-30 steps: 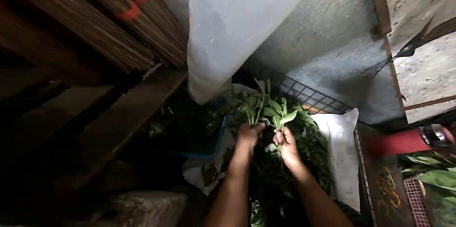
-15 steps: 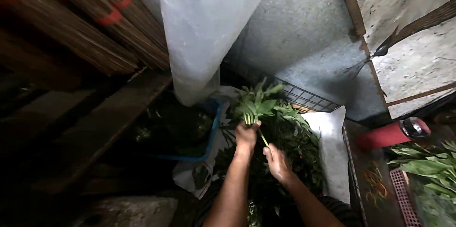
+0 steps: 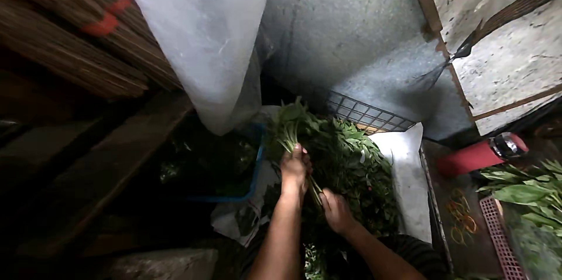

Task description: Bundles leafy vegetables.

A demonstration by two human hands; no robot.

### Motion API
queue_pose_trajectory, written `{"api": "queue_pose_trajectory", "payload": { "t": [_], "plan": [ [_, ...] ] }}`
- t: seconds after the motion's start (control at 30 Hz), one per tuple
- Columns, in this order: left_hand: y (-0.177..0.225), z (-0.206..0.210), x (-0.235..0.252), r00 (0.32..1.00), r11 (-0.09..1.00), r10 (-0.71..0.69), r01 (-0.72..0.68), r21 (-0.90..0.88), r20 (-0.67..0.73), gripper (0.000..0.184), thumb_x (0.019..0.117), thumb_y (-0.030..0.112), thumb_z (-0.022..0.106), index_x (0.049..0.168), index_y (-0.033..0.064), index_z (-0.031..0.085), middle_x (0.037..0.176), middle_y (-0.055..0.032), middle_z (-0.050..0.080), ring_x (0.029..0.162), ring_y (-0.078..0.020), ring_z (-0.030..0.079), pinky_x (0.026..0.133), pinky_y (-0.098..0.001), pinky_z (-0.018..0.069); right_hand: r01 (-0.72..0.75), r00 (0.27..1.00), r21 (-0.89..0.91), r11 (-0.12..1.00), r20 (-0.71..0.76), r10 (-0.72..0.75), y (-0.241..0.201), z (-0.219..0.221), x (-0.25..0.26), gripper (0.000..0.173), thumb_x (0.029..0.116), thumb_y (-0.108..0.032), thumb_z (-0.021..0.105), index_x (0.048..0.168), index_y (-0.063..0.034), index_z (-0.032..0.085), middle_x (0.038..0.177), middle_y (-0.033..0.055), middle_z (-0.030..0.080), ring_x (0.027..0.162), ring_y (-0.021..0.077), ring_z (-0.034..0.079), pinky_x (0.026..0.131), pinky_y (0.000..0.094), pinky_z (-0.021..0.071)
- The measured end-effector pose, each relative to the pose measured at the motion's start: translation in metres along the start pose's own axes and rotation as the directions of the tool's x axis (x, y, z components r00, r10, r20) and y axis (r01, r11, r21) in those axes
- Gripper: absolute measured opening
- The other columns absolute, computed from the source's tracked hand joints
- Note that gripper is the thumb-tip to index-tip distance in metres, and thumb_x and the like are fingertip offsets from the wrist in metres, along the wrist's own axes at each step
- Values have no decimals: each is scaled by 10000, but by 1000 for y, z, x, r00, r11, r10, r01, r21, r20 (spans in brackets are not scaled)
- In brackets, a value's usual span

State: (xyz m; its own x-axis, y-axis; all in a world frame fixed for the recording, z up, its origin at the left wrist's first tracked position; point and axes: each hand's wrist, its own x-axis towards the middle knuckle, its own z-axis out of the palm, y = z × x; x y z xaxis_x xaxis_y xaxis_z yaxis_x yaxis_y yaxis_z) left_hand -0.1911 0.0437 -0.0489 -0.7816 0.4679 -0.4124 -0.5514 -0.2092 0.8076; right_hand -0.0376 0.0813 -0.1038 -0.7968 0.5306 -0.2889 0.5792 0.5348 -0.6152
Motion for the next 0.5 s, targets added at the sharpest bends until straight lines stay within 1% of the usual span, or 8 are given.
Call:
{"api": "queue_pose_trajectory", "payload": {
  "t": [0.07, 0.13, 0.2, 0.23, 0.27, 0.33, 0.4, 0.5],
  "plan": [
    [8, -12, 5, 983, 984, 167, -162, 74, -71, 305, 1119, 310, 413, 952, 95, 550, 609, 47, 470, 462, -46, 434, 441, -195, 411, -113, 970, -41, 993, 213, 119, 21, 11, -2, 455, 1124, -319, 349, 1370, -6, 570, 1209, 248, 675, 1144, 392, 660, 1006, 570, 503],
    [14, -23, 11, 961, 961, 261, -249, 122, -95, 302, 1121, 310, 408, 944, 104, 541, 606, 51, 464, 454, -43, 421, 432, -194, 399, -132, 948, -36, 991, 289, 137, 55, 28, 1, 477, 1095, -392, 443, 1404, -49, 565, 1307, 226, 642, 1222, 377, 625, 1054, 575, 478],
    [14, -24, 10, 960, 959, 258, -242, 146, -107, 317, 1122, 314, 402, 925, 102, 532, 590, 55, 441, 440, -40, 404, 420, -192, 389, -101, 971, -11, 995, 216, 101, 78, 32, 13, 536, 1038, -431, 554, 1429, -64, 559, 1417, 208, 572, 1319, 359, 553, 1117, 565, 436],
    [12, -24, 8, 962, 958, 252, -234, 167, -101, 320, 1122, 312, 404, 934, 93, 543, 599, 54, 446, 447, -42, 413, 427, -194, 400, -101, 981, 4, 995, 169, 99, 80, 23, 24, 541, 1039, -412, 558, 1442, -50, 542, 1445, 213, 549, 1346, 356, 531, 1135, 547, 423],
    [10, -25, 8, 963, 953, 255, -236, 188, -85, 315, 1122, 300, 405, 944, 85, 553, 603, 52, 451, 453, -43, 420, 436, -197, 409, -108, 988, 29, 994, 110, 104, 79, 12, 38, 500, 1056, -357, 537, 1434, -30, 540, 1447, 213, 549, 1352, 343, 531, 1145, 510, 425],
    [6, -24, 9, 963, 948, 261, -243, 206, -66, 304, 1119, 273, 415, 932, 82, 559, 593, 54, 458, 447, -38, 419, 429, -189, 402, -97, 989, 154, 983, -96, 112, 89, -7, 74, 389, 1074, -218, 491, 1351, 35, 592, 1352, 227, 615, 1280, 316, 590, 1115, 441, 461],
    [7, -22, 10, 971, 956, 233, -217, 197, -60, 300, 1120, 261, 413, 915, 92, 553, 580, 61, 447, 442, -31, 408, 419, -180, 383, -137, 933, 341, 930, -271, 237, 104, -22, 112, 331, 1081, -123, 462, 1307, 75, 601, 1316, 243, 631, 1244, 306, 610, 1093, 421, 473],
    [9, -20, 13, 978, 965, 201, -188, 182, -59, 308, 1123, 242, 406, 894, 92, 547, 559, 65, 436, 423, -26, 391, 399, -177, 367, -242, 799, 529, 813, -366, 476, 127, -41, 157, 307, 1079, -96, 474, 1302, 70, 603, 1303, 251, 632, 1219, 323, 619, 1075, 442, 478]
  ]
}}
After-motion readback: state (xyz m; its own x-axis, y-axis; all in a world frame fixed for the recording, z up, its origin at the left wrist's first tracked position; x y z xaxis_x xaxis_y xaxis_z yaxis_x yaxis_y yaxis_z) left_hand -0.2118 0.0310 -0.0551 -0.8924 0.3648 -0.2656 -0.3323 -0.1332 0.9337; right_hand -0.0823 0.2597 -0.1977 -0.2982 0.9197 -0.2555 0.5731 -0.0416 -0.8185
